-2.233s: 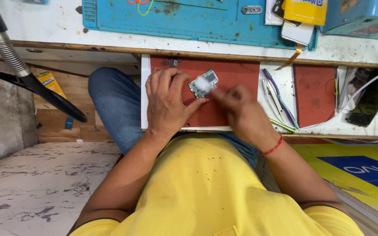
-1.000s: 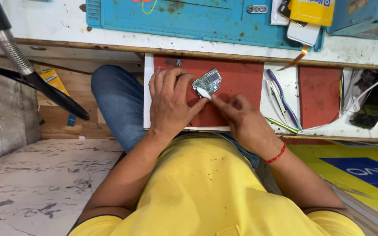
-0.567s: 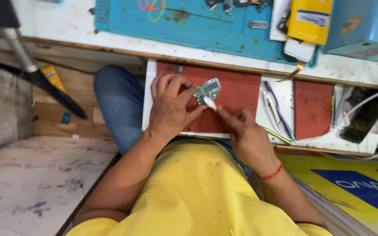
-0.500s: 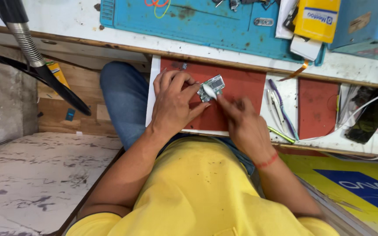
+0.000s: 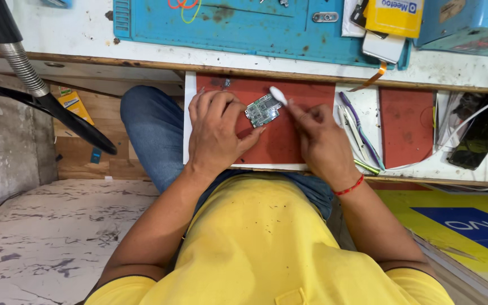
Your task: The person cleans a small circuit board by scrubbing it with a toothbrush and then uses a hot air gun to blow off debris. The person works on a red mat on a cluttered workbench.
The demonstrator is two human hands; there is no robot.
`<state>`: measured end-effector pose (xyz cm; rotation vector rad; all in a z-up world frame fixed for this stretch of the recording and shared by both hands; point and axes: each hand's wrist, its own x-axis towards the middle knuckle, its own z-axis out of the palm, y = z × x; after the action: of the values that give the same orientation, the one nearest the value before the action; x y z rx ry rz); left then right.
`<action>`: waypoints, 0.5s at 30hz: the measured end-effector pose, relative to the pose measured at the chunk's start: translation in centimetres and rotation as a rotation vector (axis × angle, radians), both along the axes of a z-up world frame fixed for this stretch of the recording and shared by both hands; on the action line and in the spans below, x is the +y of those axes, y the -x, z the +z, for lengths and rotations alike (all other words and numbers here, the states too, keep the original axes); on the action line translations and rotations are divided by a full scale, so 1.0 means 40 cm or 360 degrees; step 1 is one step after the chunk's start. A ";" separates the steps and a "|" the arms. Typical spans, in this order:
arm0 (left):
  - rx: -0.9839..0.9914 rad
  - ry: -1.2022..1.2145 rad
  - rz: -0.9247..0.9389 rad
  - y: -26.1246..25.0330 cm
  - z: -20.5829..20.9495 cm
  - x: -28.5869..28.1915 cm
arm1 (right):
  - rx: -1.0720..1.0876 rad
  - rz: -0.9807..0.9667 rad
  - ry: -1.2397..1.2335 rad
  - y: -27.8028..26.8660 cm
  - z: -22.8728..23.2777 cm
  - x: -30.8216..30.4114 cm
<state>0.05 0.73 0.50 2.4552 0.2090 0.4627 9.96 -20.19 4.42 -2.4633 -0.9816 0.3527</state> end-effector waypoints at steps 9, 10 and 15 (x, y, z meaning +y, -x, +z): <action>-0.0047 0.0108 0.0049 0.000 0.096 -0.014 | 0.0107 0.0174 0.0081 0.026 -0.028 -0.006; -0.0142 0.0264 -0.0039 -0.003 0.126 -0.022 | 0.0106 0.0189 0.0036 0.023 -0.033 -0.008; -0.0336 0.1329 -0.0811 0.072 0.320 -0.093 | -0.0046 0.0333 -0.0111 0.002 -0.043 0.000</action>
<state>-2.84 -2.98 13.31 1.5456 -0.2660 0.3124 9.86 -20.20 2.68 -2.3149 -1.2469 0.3457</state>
